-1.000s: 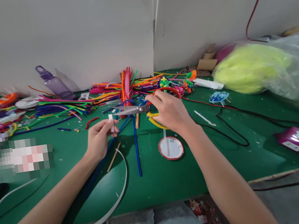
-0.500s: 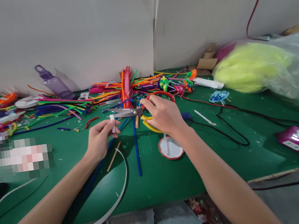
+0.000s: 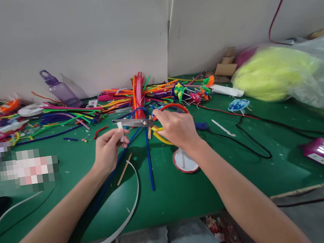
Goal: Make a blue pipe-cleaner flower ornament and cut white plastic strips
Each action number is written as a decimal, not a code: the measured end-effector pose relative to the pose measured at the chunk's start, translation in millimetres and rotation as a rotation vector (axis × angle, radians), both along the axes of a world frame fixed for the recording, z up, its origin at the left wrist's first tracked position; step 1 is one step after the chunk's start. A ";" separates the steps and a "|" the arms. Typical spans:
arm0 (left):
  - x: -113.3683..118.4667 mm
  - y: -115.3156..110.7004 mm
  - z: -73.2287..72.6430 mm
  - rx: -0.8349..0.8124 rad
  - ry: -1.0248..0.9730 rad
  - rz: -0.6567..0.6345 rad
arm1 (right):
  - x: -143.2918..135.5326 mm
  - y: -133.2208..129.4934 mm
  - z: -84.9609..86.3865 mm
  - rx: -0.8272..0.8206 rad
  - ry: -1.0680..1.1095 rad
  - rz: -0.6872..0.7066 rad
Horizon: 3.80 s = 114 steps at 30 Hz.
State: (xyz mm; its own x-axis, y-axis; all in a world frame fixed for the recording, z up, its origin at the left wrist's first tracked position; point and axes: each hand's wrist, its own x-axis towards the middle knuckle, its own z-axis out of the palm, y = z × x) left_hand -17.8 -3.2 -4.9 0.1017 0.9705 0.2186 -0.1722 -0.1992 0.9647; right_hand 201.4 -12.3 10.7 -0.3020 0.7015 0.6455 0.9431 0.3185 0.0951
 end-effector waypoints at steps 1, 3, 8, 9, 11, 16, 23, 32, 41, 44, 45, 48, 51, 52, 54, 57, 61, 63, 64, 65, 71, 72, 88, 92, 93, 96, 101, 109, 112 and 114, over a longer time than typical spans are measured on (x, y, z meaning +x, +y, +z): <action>0.3 -0.2 -0.6 -0.002 0.004 0.002 | 0.0 0.3 0.4 -0.002 0.005 0.002; 1.4 -1.0 -2.1 -0.009 0.034 -0.016 | 1.1 1.5 1.5 0.004 0.041 -0.012; 3.1 -3.4 -4.6 0.004 0.162 -0.094 | 8.0 5.9 5.2 0.057 0.263 -0.116; 2.7 -3.6 -4.6 0.023 0.176 -0.088 | 8.6 6.5 5.6 0.041 0.309 -0.120; 1.5 -3.7 -4.0 0.062 0.207 -0.079 | 7.9 7.4 5.8 -0.035 0.382 -0.124; 1.7 -6.0 0.5 0.114 0.302 -0.076 | -1.2 7.4 1.8 -0.266 0.411 -0.056; 4.3 -12.0 3.4 0.195 0.397 -0.111 | -16.4 3.7 -5.1 -0.397 0.399 0.012; 3.4 -11.2 0.3 0.228 0.435 -0.137 | -24.7 5.7 -17.2 -0.538 0.427 0.115; 4.6 -12.6 1.8 0.241 0.462 -0.141 | -22.5 9.8 -28.0 -0.584 0.369 0.189; 4.0 -12.2 0.6 0.243 0.461 -0.145 | -22.4 8.4 -27.2 -0.615 0.346 0.192; 3.8 -12.0 0.1 0.241 0.458 -0.147 | -22.5 7.7 -26.5 -0.629 0.344 0.193; 4.0 -11.3 -0.7 0.239 0.447 -0.148 | -23.0 6.0 -24.2 -0.657 0.343 0.188; 4.7 -11.1 -0.1 0.240 0.436 -0.155 | -23.1 6.0 -23.4 -0.666 0.330 0.181; 4.8 -11.2 0.2 0.238 0.431 -0.157 | -22.9 6.2 -23.6 -0.665 0.324 0.183; 5.0 -11.6 0.8 0.231 0.421 -0.161 | -22.3 6.7 -24.5 -0.660 0.314 0.190; 4.8 -12.2 1.2 0.223 0.414 -0.166 | -21.9 6.5 -26.2 -0.650 0.298 0.191; 4.5 -12.7 0.4 0.217 0.403 -0.166 | -23.6 4.1 -24.7 -0.630 0.295 0.168; 4.4 -12.7 0.1 0.218 0.409 -0.161 | -23.9 3.1 -20.4 -0.598 0.310 0.137; 4.3 -12.6 0.2 0.218 0.413 -0.158 | -23.1 3.0 -17.1 -0.579 0.329 0.120; 4.1 -12.4 0.4 0.217 0.417 -0.155 | -21.5 3.2 -13.2 -0.560 0.356 0.110; 2.4 -11.9 3.4 0.229 0.434 -0.103 | 5.6 9.5 7.9 -0.426 0.529 0.164; 1.8 -11.8 3.7 0.230 0.430 -0.095 | 10.9 10.5 9.1 -0.416 0.535 0.192; 0.9 -8.5 5.2 0.222 0.363 -0.037 | 26.5 2.3 23.6 -0.671 0.541 0.351; 0.1 -7.8 4.9 0.231 0.374 -0.019 | 26.8 1.7 24.2 -0.699 0.503 0.339; 0.0 -7.9 4.7 0.233 0.378 -0.020 | 26.2 1.7 24.1 -0.702 0.503 0.340; -0.3 -8.0 3.5 0.238 0.391 -0.023 | 23.3 1.5 24.1 -0.709 0.504 0.353; -0.4 -7.2 2.2 0.248 0.413 -0.028 | 19.5 1.1 22.9 -0.713 0.520 0.377; 0.7 -7.8 2.3 0.242 0.435 -0.028 | 20.6 3.6 18.3 -0.710 0.543 0.418; 0.7 -7.3 1.5 0.243 0.443 -0.025 | 20.7 3.8 17.4 -0.708 0.536 0.425; 0.7 -6.8 1.2 0.246 0.446 -0.026 | 20.6 3.6 17.2 -0.708 0.534 0.428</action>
